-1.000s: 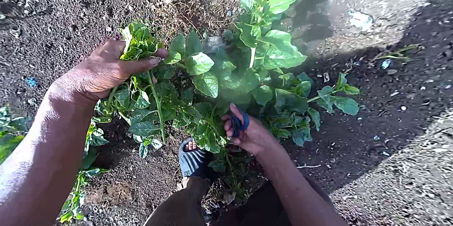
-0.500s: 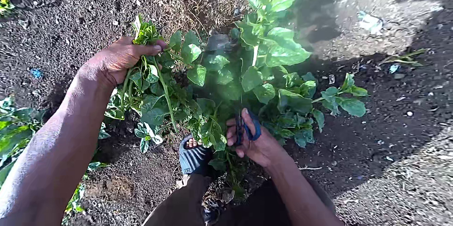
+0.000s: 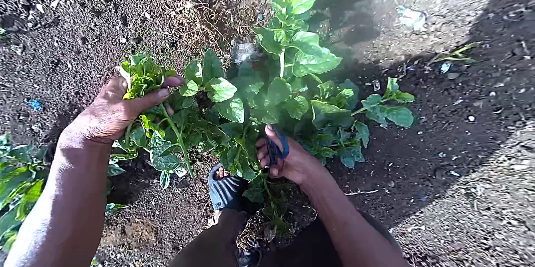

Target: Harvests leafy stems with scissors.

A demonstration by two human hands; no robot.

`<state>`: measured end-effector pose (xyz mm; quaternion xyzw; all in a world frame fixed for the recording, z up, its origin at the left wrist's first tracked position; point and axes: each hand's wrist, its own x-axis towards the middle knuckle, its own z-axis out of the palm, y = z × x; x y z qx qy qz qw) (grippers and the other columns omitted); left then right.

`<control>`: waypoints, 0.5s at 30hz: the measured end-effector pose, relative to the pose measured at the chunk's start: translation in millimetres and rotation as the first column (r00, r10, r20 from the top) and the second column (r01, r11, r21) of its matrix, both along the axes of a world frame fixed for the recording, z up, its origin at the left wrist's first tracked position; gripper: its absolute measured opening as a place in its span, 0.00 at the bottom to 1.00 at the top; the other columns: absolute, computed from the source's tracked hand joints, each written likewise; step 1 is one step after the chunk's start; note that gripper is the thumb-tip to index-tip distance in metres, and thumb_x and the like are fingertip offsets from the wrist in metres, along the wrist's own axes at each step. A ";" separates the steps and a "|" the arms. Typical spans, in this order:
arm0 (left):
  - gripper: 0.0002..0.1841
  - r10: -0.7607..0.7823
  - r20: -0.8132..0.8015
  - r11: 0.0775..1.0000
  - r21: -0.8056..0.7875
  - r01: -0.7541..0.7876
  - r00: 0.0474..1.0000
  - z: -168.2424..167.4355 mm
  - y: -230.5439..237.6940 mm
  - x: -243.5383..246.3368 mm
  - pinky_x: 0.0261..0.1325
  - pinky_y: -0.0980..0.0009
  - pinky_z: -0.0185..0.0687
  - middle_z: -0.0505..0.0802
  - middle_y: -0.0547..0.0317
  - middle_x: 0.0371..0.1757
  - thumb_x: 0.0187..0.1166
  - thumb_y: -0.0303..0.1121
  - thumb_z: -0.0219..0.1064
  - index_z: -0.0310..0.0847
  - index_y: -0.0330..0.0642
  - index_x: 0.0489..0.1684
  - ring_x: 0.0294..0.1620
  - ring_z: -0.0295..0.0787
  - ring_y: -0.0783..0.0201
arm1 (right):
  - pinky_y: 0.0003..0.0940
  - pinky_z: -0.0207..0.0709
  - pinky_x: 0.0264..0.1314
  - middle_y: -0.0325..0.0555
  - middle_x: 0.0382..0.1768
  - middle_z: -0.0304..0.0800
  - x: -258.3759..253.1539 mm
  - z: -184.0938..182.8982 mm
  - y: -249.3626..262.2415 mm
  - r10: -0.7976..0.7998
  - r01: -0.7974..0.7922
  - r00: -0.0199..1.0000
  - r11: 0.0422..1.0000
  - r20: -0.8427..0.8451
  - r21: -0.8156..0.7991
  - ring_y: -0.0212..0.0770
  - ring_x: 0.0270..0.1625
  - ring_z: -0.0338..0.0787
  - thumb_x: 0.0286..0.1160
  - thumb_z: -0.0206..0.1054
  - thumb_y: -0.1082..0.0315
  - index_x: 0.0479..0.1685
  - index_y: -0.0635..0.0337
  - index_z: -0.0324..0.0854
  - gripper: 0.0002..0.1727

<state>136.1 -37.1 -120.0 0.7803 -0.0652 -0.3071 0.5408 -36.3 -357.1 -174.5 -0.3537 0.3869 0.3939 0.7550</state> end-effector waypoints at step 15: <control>0.14 0.121 0.150 0.992 0.004 -0.123 0.981 33.8 6.4 -17.4 0.33 0.76 0.89 0.94 0.64 0.59 0.83 0.35 0.61 0.85 0.51 0.63 0.37 0.92 0.70 | 0.23 0.77 0.13 0.42 0.22 0.84 -14.4 13.1 10.3 -0.019 0.021 0.999 0.998 0.045 -0.055 0.31 0.16 0.82 0.95 0.50 0.51 0.48 0.64 0.79 0.23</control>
